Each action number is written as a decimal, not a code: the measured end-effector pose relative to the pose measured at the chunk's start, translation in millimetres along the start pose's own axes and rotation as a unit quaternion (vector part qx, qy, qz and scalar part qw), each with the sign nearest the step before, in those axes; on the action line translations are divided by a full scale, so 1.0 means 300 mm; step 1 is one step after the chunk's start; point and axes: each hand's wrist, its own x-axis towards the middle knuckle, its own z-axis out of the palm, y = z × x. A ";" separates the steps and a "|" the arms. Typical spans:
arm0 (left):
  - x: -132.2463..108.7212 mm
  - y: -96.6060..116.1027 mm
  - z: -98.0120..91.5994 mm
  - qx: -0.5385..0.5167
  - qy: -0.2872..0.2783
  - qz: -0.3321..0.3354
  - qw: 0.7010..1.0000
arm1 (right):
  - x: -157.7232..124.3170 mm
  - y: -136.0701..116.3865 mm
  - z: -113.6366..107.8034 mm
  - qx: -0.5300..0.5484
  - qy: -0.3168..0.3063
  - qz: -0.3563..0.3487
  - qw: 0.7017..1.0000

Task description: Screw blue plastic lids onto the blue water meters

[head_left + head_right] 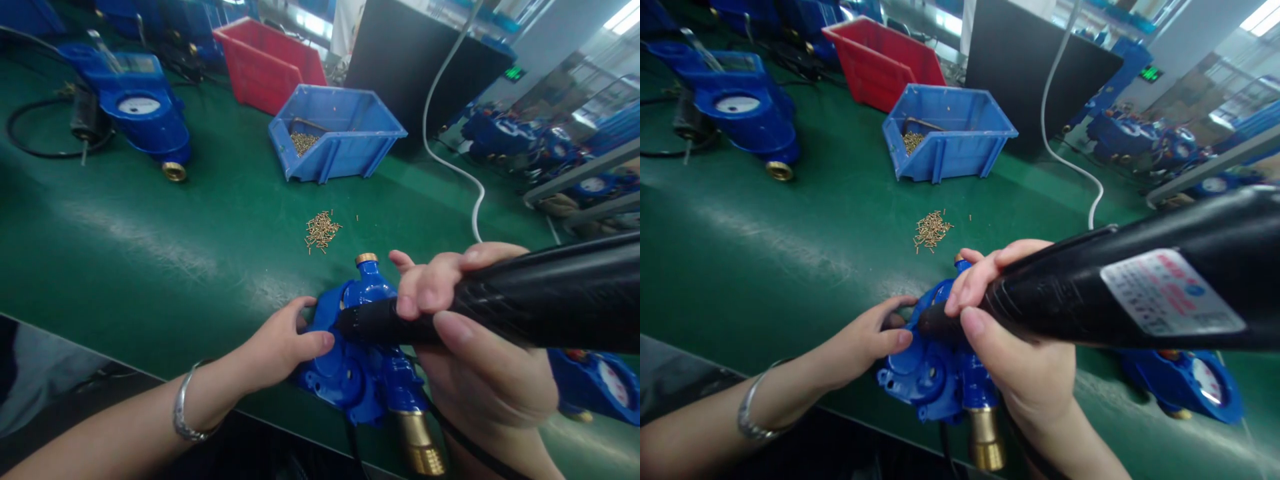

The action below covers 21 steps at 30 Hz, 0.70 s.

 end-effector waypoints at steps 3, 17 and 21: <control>0.005 -0.010 -0.006 0.023 0.009 0.001 1.000 | 0.001 0.008 -0.012 0.008 -0.008 -0.005 1.000; -0.004 0.002 -0.018 0.097 -0.020 0.005 0.995 | -0.004 0.021 0.006 0.020 0.011 -0.002 1.000; 0.043 0.090 -0.093 0.368 -0.004 0.099 0.925 | 0.003 0.025 0.010 0.018 0.003 0.005 1.000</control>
